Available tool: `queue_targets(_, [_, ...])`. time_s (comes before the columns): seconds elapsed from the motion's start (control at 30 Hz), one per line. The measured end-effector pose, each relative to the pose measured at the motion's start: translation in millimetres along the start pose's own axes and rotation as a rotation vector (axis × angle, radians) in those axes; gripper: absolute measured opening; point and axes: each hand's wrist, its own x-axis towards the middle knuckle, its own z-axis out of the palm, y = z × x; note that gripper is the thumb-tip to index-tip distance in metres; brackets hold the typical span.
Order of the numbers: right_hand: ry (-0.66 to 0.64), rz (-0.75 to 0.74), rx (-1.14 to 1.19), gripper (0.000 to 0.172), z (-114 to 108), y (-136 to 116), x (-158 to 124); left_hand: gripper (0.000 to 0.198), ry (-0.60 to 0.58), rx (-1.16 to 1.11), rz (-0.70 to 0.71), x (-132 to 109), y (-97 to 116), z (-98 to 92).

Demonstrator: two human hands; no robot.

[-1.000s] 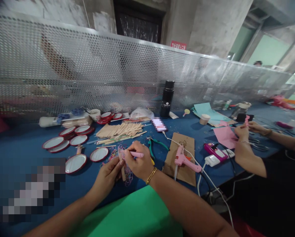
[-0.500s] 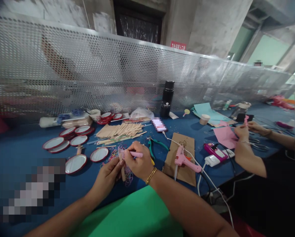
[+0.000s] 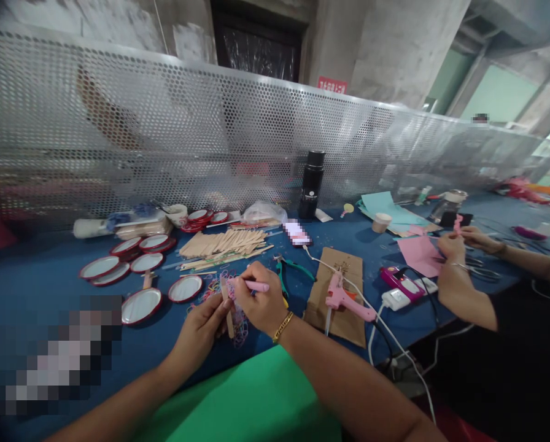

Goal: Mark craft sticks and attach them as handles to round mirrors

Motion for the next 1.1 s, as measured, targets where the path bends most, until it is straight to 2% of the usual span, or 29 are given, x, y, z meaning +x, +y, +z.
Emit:
queue_targets(0.17, [-0.033,0.004,0.003,0.019,1.1,-0.2,-1.3,0.048,-0.006,-0.009,-0.004,0.5,-2.6,0.1])
queue_targets(0.37, [0.015,0.009,0.013,0.018,0.7,-0.4,0.3,0.049,0.001,-0.033,-0.027,0.4,-3.5,0.2])
queue_targets(0.57, [-0.025,0.018,0.028,0.017,2.1,-0.6,0.9,0.05,0.017,0.008,-0.021,0.5,-1.6,-1.3])
queue_targets(0.73, [0.015,0.019,0.016,0.018,1.1,-1.1,1.5,0.049,0.019,0.008,-0.014,0.7,-2.4,-0.9])
queue_targets(0.93, [-0.024,-0.006,0.02,0.018,1.2,-1.6,0.6,0.05,0.006,0.01,-0.019,0.6,-2.6,-0.5])
queue_targets(1.1, [0.013,0.027,0.007,0.018,0.7,1.0,0.8,0.05,0.012,0.012,-0.035,0.4,-3.5,-1.0])
